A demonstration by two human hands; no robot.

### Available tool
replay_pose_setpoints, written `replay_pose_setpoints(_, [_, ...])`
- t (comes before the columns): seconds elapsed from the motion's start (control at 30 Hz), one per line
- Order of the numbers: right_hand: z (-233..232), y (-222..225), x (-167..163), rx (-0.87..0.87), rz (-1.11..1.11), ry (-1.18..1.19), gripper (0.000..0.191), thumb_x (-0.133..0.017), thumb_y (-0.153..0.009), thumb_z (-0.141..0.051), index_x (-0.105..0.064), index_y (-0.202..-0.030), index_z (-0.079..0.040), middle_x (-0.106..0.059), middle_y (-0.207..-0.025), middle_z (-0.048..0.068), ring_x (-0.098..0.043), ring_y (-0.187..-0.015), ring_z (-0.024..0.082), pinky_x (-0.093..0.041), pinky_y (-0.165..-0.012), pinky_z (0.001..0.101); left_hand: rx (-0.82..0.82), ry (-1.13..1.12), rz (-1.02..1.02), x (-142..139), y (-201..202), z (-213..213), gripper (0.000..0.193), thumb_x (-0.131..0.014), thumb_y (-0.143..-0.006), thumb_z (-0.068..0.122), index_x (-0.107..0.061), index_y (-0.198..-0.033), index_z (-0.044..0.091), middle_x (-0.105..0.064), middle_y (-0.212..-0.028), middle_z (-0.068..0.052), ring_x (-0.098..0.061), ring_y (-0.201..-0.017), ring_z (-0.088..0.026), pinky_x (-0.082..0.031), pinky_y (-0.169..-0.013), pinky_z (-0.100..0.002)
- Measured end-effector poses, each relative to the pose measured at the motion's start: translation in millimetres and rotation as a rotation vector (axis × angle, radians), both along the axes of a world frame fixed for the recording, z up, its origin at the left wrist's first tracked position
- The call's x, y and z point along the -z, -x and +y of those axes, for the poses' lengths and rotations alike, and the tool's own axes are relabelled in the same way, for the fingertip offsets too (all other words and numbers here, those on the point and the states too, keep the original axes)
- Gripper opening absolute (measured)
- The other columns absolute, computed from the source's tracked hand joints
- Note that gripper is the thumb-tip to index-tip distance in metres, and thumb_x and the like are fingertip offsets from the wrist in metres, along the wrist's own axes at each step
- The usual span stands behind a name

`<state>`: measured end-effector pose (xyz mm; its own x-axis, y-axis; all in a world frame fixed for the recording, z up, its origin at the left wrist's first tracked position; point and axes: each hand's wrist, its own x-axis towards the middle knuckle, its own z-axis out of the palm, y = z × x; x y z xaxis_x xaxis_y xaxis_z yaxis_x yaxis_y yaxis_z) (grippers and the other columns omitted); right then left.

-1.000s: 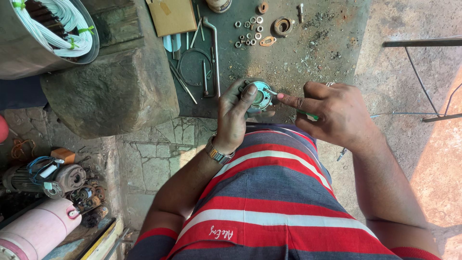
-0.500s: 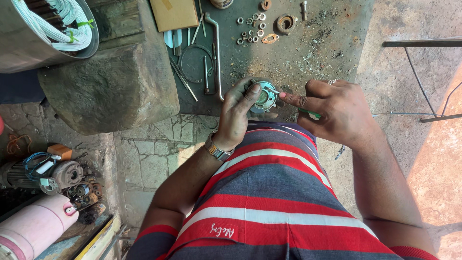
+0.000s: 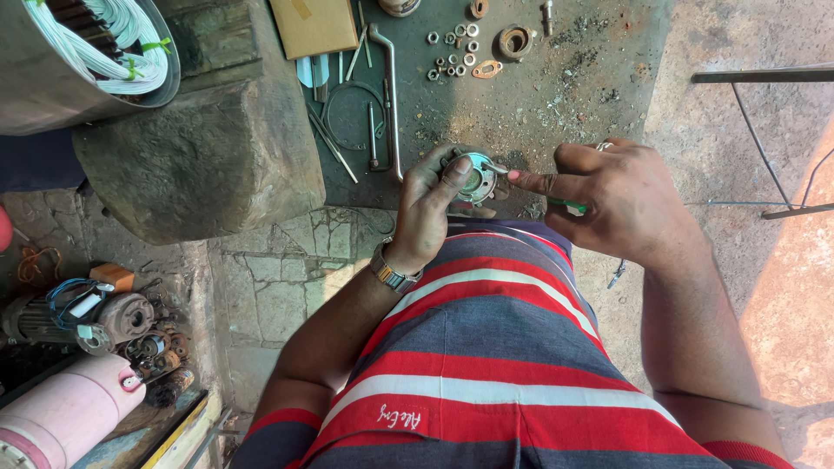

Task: The person works on a cylindrical metal part, then moves to a table to disassemble a small mechanical component using a screwdriver. They remove a screw, separate parts, and reassemble the component.

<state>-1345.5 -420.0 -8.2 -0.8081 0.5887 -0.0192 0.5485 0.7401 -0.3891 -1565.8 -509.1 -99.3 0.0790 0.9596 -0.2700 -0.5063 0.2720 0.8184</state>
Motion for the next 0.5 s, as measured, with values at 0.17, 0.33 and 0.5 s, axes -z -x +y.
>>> replay_pose_setpoints(0.17, [-1.4, 2.2, -0.2, 0.022, -0.015, 0.053, 0.047, -0.081, -0.066, -0.022, -0.08, -0.113, -0.029, -0.06, -0.074, 0.004, -0.063, -0.06, 0.026, -0.052, -0.059, 0.0425, 0.003, -0.007, 0.008, 0.5, -1.9, -1.5, 0.039, -0.056, -0.11, 0.034, -0.062, -0.124, -0.002, -0.07, -0.112, -0.013, -0.074, -0.099, -0.021, -0.07, -0.074, -0.039])
replay_pose_setpoints(0.33, [-0.1, -4.5, -3.1, 0.057, -0.024, 0.151, 0.054, -0.078, -0.064, -0.021, -0.081, -0.118, -0.028, -0.059, -0.071, 0.006, -0.064, -0.059, 0.025, -0.054, -0.059, 0.0418, -0.003, 0.003, -0.024, -2.3, -2.5, -1.0, 0.039, -0.055, -0.11, 0.034, -0.061, -0.126, -0.001, -0.073, -0.113, -0.016, -0.077, -0.099, -0.025, -0.07, -0.073, -0.04])
replay_pose_setpoints(0.5, [-7.8, -3.9, -2.8, 0.077, -0.022, 0.21, 0.05, -0.077, -0.068, -0.021, -0.078, -0.118, -0.023, -0.062, -0.074, 0.008, -0.066, -0.058, 0.026, -0.054, -0.056, 0.0426, -0.09, 0.036, -0.074, -7.0, -1.1, -1.7, 0.039, -0.056, -0.108, 0.034, -0.058, -0.127, 0.0, -0.073, -0.114, -0.015, -0.076, -0.1, -0.026, -0.069, -0.076, -0.04])
